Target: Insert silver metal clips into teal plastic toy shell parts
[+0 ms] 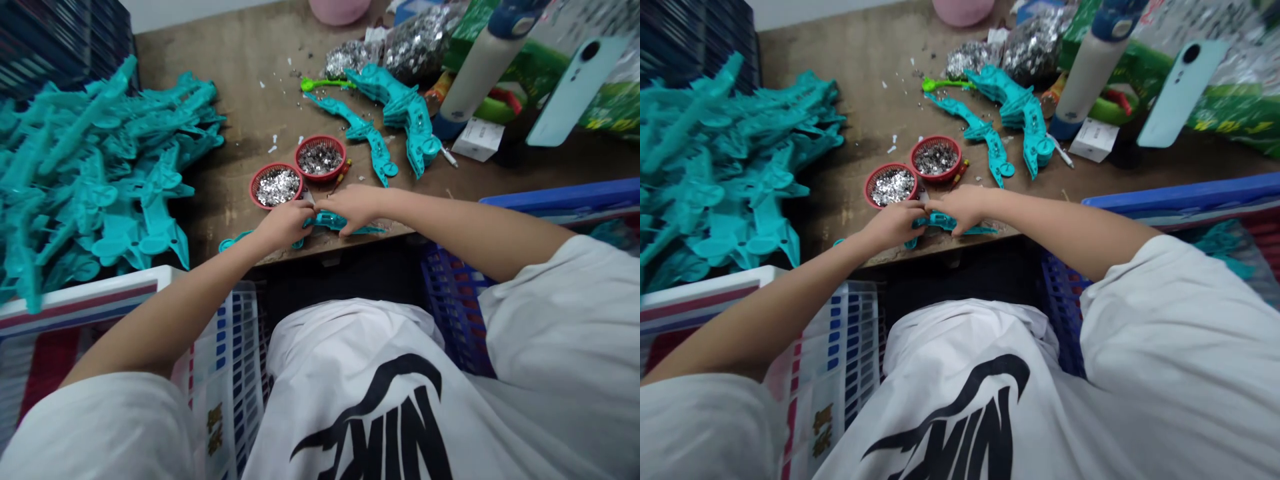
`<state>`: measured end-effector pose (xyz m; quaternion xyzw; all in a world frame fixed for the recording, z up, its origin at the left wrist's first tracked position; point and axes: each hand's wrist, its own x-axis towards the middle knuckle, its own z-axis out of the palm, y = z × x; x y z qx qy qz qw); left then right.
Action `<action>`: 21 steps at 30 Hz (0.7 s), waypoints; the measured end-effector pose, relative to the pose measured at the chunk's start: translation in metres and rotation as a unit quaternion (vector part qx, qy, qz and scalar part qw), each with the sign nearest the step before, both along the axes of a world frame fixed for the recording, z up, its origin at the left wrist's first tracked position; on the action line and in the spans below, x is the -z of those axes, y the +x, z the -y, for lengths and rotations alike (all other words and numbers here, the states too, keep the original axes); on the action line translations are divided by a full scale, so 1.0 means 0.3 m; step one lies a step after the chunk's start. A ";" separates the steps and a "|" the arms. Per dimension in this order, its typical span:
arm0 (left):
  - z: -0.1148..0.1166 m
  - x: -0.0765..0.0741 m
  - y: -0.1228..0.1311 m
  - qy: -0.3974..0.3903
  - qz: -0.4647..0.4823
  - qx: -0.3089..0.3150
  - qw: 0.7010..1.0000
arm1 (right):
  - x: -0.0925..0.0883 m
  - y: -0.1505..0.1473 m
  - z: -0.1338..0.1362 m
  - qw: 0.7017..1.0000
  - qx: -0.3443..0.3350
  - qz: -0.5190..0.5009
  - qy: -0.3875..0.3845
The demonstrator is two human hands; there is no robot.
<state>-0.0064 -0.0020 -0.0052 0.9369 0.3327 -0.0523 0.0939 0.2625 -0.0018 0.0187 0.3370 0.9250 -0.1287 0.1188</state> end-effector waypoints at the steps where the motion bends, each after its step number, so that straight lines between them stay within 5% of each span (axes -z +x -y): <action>1: 0.016 -0.031 0.005 0.015 0.012 -0.001 1.000 | -0.017 0.002 -0.001 0.999 0.000 -0.033 -0.007; 6: 0.038 -0.318 -0.116 0.175 0.128 -0.051 0.975 | -0.128 0.100 -0.077 0.973 0.069 -0.209 0.064; 10: -0.069 -0.522 -0.421 0.311 0.157 -0.298 0.889 | -0.096 0.237 -0.206 0.908 0.307 -0.225 0.177; 12: -0.135 -0.543 -0.577 0.246 0.099 -0.437 0.860 | -0.025 0.294 -0.277 0.866 0.399 -0.242 0.180; 15: -0.196 -0.490 -0.737 0.040 -0.011 -0.569 0.821 | 0.085 0.333 -0.356 0.832 0.479 -0.240 0.143; 18: -0.206 -0.416 -0.806 -0.006 -0.044 -0.601 0.798 | 0.146 0.318 -0.377 0.824 0.510 -0.206 0.133; 21: -0.206 -0.398 -0.823 0.046 -0.065 -0.554 0.829 | 0.161 0.283 -0.354 0.832 0.513 -0.175 0.117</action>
